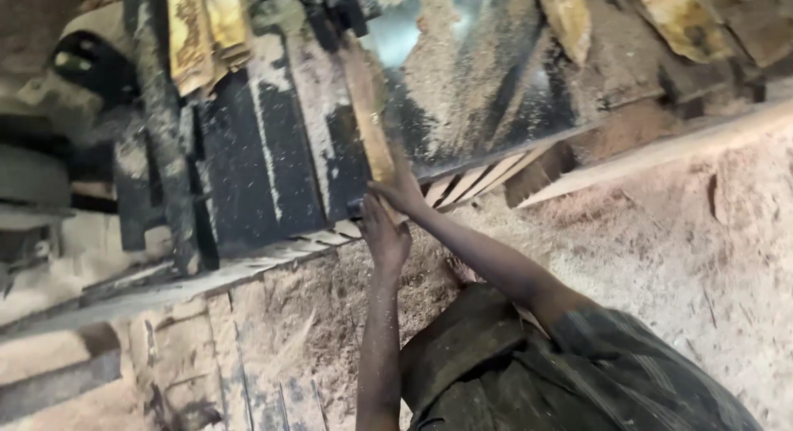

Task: The person cuts pieces of wood using a saw, pushing each plank through the blade by hand, turning it over, and running it through the machine again.

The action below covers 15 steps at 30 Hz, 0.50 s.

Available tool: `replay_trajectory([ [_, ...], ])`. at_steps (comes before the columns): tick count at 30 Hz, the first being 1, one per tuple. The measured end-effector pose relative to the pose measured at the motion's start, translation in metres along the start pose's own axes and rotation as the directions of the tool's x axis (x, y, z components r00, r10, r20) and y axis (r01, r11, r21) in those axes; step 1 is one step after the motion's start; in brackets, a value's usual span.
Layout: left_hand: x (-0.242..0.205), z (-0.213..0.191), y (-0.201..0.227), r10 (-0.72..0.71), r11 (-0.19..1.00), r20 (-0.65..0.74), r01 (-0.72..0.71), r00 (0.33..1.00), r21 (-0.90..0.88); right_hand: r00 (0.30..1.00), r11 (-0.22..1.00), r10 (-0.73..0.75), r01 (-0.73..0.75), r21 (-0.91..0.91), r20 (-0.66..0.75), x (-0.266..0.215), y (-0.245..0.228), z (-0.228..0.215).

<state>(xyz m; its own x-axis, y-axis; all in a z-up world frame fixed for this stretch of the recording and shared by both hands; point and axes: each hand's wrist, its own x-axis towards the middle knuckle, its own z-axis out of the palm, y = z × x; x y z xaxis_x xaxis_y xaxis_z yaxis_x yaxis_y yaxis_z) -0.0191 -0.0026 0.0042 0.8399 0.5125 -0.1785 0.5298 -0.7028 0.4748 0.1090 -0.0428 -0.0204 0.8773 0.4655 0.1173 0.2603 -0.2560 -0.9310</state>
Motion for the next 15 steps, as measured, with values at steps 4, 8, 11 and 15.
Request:
replay_trajectory([
  [4,-0.005,0.014,-0.015,0.164,0.962,-0.083,-0.141,0.983,0.232,0.984,0.981,0.174,-0.177,0.079,0.046,-0.068,0.009,0.016],
  [8,0.006,0.013,-0.021,0.178,0.95,0.037,-0.182,0.983,0.254,0.979,0.978,0.19,-0.195,0.073,0.07,-0.065,0.0,0.014],
  [11,0.018,0.008,-0.015,0.163,0.95,0.078,-0.178,0.984,0.255,0.864,0.883,0.469,-0.452,-0.13,0.183,-0.049,-0.007,0.01],
  [15,0.043,0.003,-0.015,0.196,0.94,0.063,-0.206,0.979,0.273,0.933,0.945,0.323,-0.308,-0.111,0.159,-0.02,0.021,0.018],
])
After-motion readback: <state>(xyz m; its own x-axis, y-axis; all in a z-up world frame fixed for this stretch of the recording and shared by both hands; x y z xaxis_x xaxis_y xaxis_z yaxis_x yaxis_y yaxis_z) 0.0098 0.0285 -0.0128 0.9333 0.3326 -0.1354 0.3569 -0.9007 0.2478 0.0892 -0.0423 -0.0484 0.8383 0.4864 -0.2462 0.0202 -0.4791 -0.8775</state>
